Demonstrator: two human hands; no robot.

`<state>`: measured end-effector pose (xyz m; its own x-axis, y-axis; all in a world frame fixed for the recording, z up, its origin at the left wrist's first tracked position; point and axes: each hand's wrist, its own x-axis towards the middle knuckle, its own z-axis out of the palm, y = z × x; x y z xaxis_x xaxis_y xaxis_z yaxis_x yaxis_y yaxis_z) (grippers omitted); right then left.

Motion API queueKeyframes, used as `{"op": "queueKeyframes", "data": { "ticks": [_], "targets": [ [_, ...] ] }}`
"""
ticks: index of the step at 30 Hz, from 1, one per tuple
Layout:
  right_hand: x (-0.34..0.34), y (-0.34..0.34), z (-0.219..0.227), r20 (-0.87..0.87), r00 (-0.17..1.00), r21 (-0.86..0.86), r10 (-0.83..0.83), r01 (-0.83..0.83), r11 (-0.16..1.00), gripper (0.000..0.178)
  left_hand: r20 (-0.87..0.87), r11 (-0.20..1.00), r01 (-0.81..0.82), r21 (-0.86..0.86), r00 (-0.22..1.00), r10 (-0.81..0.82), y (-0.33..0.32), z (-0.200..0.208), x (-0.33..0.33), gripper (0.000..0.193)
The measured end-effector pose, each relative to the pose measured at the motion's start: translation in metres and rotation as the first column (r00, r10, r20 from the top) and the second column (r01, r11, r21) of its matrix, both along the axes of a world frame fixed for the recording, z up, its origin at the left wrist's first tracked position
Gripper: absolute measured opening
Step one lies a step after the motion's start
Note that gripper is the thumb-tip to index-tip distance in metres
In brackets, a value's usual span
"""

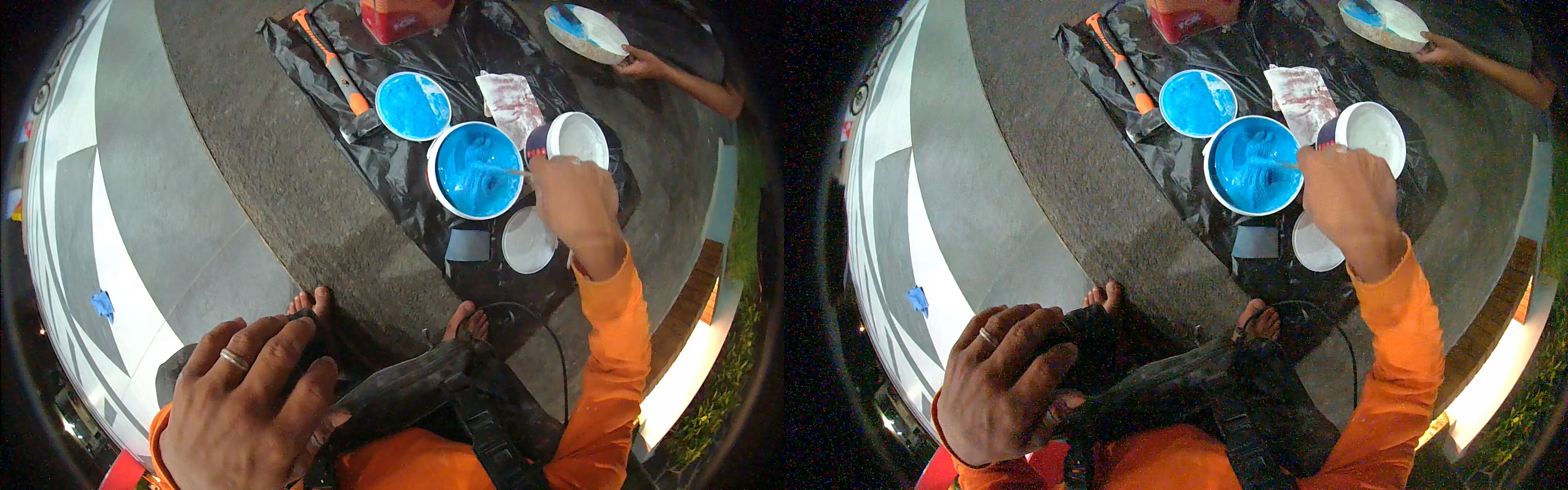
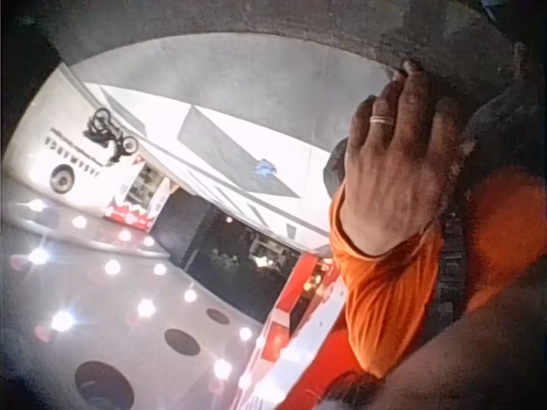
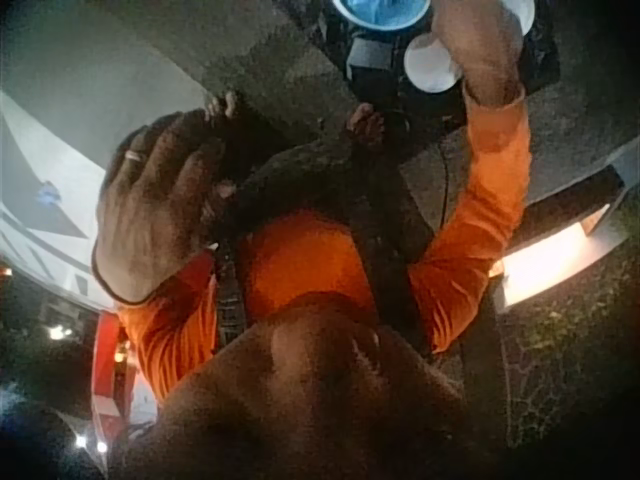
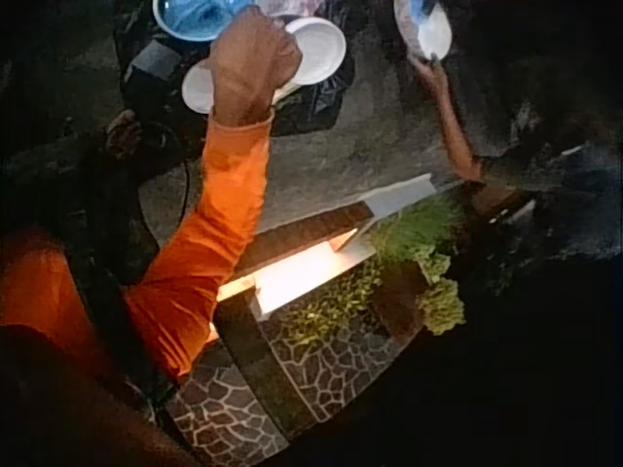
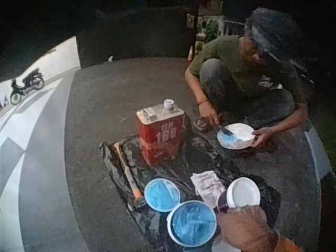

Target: The person scoops white powder from a bucket into a plate and mixes it with blue paint using a putty knife. The person then stirs a bucket of blue paint with a wooden stick and pours the mixture into a smaller container.

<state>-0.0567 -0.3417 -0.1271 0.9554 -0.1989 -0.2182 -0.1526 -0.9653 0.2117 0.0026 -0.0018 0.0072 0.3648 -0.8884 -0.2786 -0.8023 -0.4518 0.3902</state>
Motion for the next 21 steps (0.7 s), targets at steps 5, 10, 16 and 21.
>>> {"op": "queueKeyframes", "data": {
  "ticks": [5, 10, 16, 21],
  "targets": [
    [0.042, -0.019, -0.028, 0.092, 0.993, -0.059, 0.073, -0.067, 0.996, 0.013, -0.003, 1.000, -0.010, -0.005, 1.000, 0.010, -0.002, 0.001, -0.001, 0.043],
    [0.075, 0.022, -0.035, 0.155, 0.952, -0.017, 0.266, -0.266, 0.964, 0.012, -0.020, 0.999, -0.010, 0.039, 1.000, 0.010, 0.001, 0.003, 0.000, 0.044],
    [0.048, 0.059, -0.037, 0.092, 0.922, 0.132, 0.376, -0.386, 0.913, 0.016, -0.029, 0.998, -0.006, 0.059, 1.000, 0.008, 0.003, 0.003, 0.002, 0.044],
    [0.010, 0.036, -0.043, 0.013, 0.960, 0.107, 0.281, -0.281, 0.954, 0.015, -0.013, 0.998, -0.005, 0.055, 1.000, 0.005, 0.004, 0.002, 0.003, 0.043]
  ]
}}
